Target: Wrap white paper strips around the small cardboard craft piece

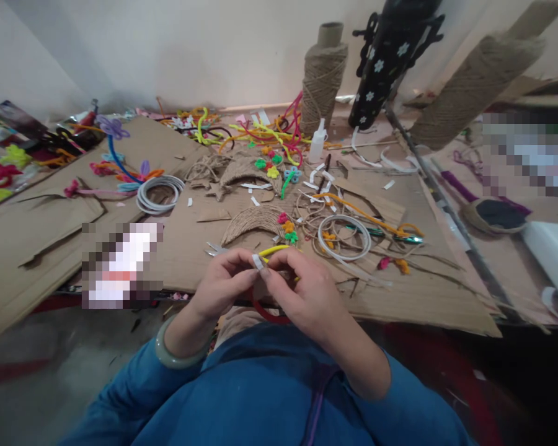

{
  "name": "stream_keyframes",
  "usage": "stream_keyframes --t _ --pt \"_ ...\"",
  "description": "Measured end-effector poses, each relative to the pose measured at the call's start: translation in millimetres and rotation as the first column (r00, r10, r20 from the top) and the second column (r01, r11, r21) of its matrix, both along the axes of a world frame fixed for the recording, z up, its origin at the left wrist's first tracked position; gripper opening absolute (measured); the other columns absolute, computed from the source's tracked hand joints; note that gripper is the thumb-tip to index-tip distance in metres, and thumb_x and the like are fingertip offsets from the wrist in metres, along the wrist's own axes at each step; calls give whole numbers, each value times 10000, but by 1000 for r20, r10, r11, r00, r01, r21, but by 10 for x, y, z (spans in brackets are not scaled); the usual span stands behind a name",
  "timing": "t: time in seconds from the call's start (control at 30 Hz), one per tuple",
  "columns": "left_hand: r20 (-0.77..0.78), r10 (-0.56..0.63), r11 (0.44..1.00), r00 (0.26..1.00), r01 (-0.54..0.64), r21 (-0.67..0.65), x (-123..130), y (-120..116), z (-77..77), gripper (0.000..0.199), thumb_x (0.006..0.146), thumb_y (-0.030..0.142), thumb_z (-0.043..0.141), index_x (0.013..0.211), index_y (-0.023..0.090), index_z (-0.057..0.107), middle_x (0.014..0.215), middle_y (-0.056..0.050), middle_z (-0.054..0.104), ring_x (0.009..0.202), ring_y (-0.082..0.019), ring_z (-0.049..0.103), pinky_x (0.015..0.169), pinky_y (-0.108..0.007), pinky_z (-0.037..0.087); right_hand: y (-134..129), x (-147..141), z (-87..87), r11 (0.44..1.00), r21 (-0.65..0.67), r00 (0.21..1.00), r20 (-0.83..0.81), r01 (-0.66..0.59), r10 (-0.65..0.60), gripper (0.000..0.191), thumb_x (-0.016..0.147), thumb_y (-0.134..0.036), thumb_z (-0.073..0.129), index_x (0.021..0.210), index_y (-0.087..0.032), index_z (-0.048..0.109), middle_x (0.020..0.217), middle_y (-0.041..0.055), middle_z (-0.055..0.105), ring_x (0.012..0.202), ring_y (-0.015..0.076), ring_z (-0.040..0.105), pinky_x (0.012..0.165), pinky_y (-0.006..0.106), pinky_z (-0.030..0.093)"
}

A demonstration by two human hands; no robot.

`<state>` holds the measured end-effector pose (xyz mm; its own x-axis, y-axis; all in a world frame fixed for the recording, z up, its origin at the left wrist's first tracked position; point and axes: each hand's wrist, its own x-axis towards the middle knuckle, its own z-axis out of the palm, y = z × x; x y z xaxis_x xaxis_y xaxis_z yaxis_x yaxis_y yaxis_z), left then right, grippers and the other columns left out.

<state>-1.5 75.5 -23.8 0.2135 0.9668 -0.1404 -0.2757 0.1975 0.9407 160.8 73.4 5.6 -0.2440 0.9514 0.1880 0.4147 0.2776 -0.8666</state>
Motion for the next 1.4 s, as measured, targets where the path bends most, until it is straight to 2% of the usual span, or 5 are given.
stream_keyframes --t 0.53,0.87,1.0,1.13,1.4 --pt "-113 39 999 993 -39 0 50 4 73 196 577 293 756 657 159 638 602 7 586 544 -100 481 512 -224 394 -30 32 -103 1000 -16 998 -55 25 -26 73 830 -258 580 783 -216 616 676 -7 633 577 123 575 517 221 454" --pt "-48 31 994 998 -26 102 46 13 63 147 598 211 728 716 168 650 693 -6 637 637 -120 552 633 -247 467 -9 11 -160 988 -128 980 -163 91 -112 146 865 -344 568 821 -217 626 654 -8 606 523 101 555 456 190 455" --pt "-74 64 992 995 -55 114 43 28 44 154 608 212 713 738 161 647 708 -7 648 637 -116 563 609 -230 483 -19 33 -162 975 -220 969 -238 17 -71 188 858 -389 584 944 -227 627 727 6 646 566 120 610 465 198 506" --pt "-78 92 990 993 -83 114 38 29 30 201 609 265 738 751 154 646 730 -12 649 637 -118 564 565 -222 477 -35 54 -168 972 -227 957 -263 58 -118 148 819 -330 639 924 -227 637 724 4 656 572 121 619 447 186 506" --pt "100 -15 997 995 23 -75 2 -2 11 458 549 432 810 899 162 689 741 -2 632 573 -101 534 551 -238 444 20 -9 -205 933 -358 762 -612 -27 -213 160 763 -295 716 888 -249 628 677 -34 655 527 86 601 473 170 522"
